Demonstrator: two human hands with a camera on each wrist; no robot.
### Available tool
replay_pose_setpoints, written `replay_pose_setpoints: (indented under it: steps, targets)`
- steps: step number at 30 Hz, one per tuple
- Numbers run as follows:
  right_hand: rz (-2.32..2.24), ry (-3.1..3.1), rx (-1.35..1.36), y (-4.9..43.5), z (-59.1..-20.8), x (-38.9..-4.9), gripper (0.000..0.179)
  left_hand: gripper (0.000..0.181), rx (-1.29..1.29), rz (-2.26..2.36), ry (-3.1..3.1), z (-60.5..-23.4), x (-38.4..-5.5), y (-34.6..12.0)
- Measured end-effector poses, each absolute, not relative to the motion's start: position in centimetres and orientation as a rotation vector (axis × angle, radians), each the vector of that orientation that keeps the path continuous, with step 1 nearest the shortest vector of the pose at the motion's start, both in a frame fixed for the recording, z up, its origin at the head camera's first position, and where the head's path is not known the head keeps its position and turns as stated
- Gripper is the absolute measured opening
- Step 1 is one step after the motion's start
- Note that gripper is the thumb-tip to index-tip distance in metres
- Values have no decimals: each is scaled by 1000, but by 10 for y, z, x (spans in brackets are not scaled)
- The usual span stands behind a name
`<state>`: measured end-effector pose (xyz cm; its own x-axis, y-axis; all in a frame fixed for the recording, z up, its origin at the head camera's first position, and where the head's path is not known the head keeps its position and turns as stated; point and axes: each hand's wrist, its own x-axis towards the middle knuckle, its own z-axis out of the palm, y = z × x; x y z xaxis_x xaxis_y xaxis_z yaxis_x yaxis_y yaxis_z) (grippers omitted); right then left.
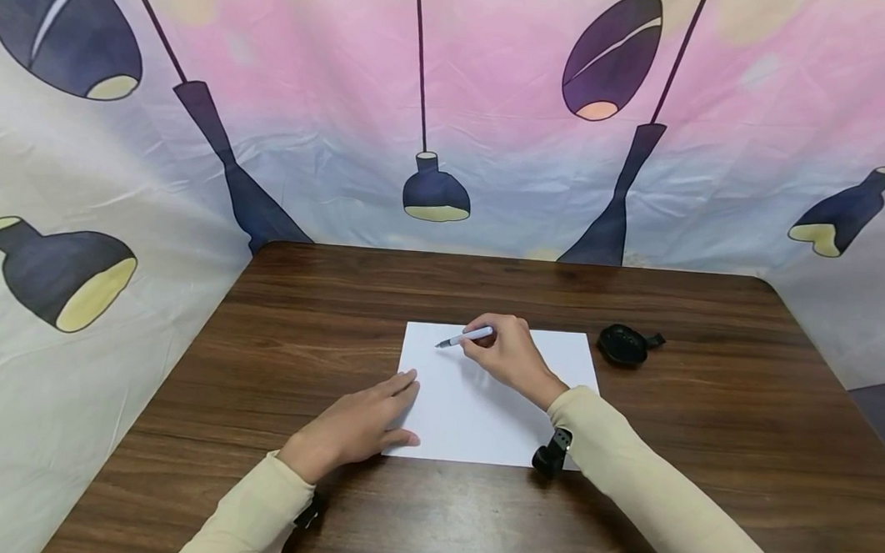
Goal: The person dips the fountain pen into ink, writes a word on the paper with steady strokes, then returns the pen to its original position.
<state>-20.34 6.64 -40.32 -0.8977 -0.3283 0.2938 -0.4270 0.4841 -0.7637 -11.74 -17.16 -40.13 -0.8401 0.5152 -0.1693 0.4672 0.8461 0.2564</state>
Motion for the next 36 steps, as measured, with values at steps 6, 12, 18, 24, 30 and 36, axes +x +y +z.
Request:
replay_pose_setpoints:
  steps: [6, 12, 18, 24, 30, 36]
  targets:
    - [1390, -2613, 693, 58, -407, -204, 9, 72, 747, 299, 2793, -402, -118, -171]
    - [1391, -2604, 695, 53, -410, -205, 9, 72, 748, 301, 2794, -402, -118, -171]
    - [1387, -2616, 703, 52, -413, -205, 8, 72, 761, 309, 2793, -403, -118, -171]
    - [1405, -2616, 722, 52, -414, -205, 8, 72, 755, 297, 2798, -403, -118, -170]
    - [1417, -2638, 731, 54, -413, -206, 8, 72, 743, 297, 2791, -403, -118, -170]
    - [1390, -2666, 735, 55, -411, -206, 8, 72, 745, 294, 2787, -401, -119, -170]
